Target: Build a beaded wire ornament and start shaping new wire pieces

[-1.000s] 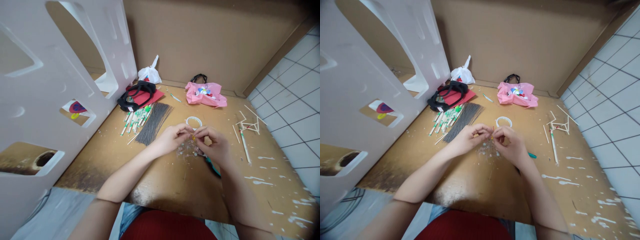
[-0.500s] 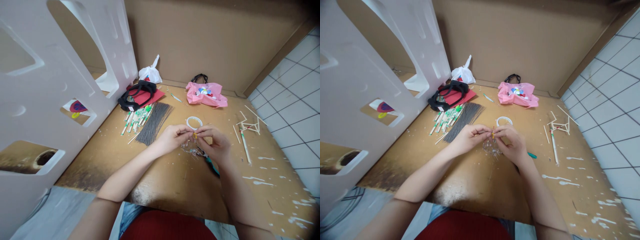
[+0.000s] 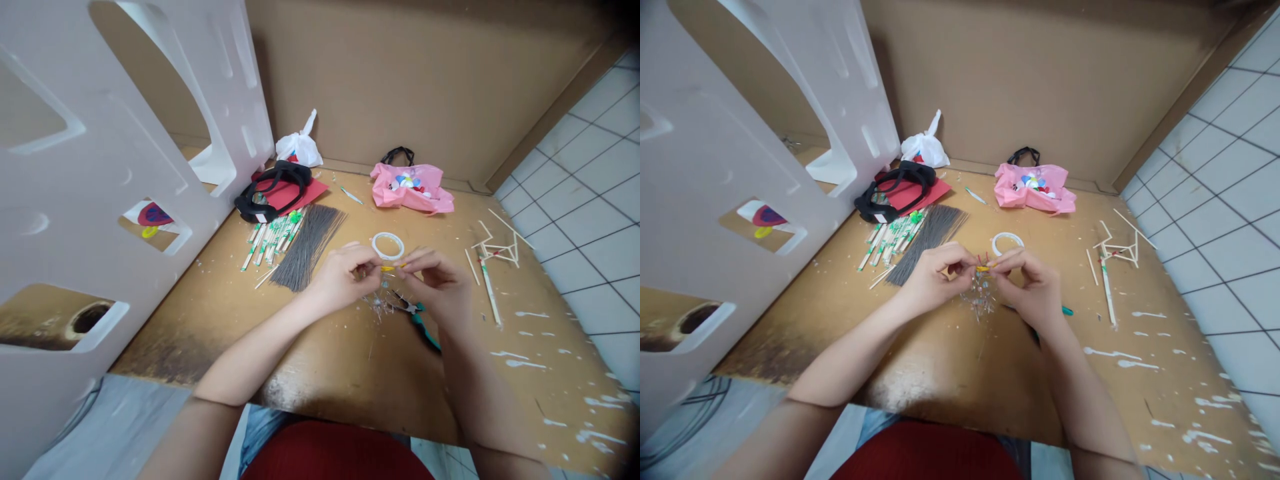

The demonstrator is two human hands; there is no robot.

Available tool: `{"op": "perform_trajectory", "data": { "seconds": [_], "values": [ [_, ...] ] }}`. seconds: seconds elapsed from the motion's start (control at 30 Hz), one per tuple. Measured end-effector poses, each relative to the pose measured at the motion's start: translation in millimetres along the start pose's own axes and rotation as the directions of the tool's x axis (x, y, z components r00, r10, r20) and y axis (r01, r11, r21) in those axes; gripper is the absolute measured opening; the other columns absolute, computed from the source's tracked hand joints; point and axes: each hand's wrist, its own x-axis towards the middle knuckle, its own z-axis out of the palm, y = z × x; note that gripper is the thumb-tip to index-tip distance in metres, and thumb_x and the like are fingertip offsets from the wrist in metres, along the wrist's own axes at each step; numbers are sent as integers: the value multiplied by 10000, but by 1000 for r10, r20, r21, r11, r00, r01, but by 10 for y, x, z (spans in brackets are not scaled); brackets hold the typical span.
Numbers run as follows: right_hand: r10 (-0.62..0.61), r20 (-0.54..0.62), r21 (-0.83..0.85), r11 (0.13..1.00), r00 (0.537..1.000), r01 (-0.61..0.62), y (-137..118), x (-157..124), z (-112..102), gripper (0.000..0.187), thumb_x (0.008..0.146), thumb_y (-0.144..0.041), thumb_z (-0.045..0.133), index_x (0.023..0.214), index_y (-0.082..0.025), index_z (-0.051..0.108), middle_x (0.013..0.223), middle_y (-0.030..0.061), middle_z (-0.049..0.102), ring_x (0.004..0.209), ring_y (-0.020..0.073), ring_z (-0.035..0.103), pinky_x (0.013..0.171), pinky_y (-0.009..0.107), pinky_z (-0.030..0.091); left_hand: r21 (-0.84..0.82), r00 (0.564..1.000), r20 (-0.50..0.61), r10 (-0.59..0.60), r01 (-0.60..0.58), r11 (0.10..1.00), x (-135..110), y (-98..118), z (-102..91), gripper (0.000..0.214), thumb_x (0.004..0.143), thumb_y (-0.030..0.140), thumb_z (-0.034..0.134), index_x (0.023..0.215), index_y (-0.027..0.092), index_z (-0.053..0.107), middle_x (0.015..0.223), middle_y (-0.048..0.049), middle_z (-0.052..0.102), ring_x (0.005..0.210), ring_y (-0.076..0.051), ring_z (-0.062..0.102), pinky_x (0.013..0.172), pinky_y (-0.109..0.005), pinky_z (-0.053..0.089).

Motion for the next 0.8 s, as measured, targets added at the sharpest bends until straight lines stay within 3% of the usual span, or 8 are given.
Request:
{"op": "perform_trajectory", "data": {
  "seconds": [0.2,0.5,0.63,0.8],
  "values": [
    [200,-78,121,974,977,-190,-50,42,-77,156,659,-82,673,636,-209,587,664,-14,583,676,123,564,624,264,458,33,999,42,5,-7,999,5,24,-89,120,648,48,513,615,161,494,580,37,476,585,-85,416,548,-205,325],
    [393,-48,285,887,918,-364,66,90,-90,164,615,-185,730,644,-208,570,632,-27,589,543,104,554,522,256,471,-130,972,120,-203,218,967,41,-52,-70,69,781,185,527,741,157,576,650,20,512,607,-83,438,585,-215,349],
    [434,-14,333,851,901,-405,51,103,-80,174,631,-211,748,662,-206,576,601,-33,612,545,116,599,549,266,499,-119,955,152,-255,274,954,45,-57,-74,180,818,327,535,809,156,591,762,-18,580,666,-99,495,607,-225,383],
    [434,-48,301,865,899,-402,50,64,-35,196,636,-223,764,679,-203,574,623,-33,643,588,133,657,591,268,531,11,884,347,-313,330,944,-20,26,-69,565,684,498,655,1141,193,520,1114,-101,582,956,-215,553,749,-311,441]
  ]
}}
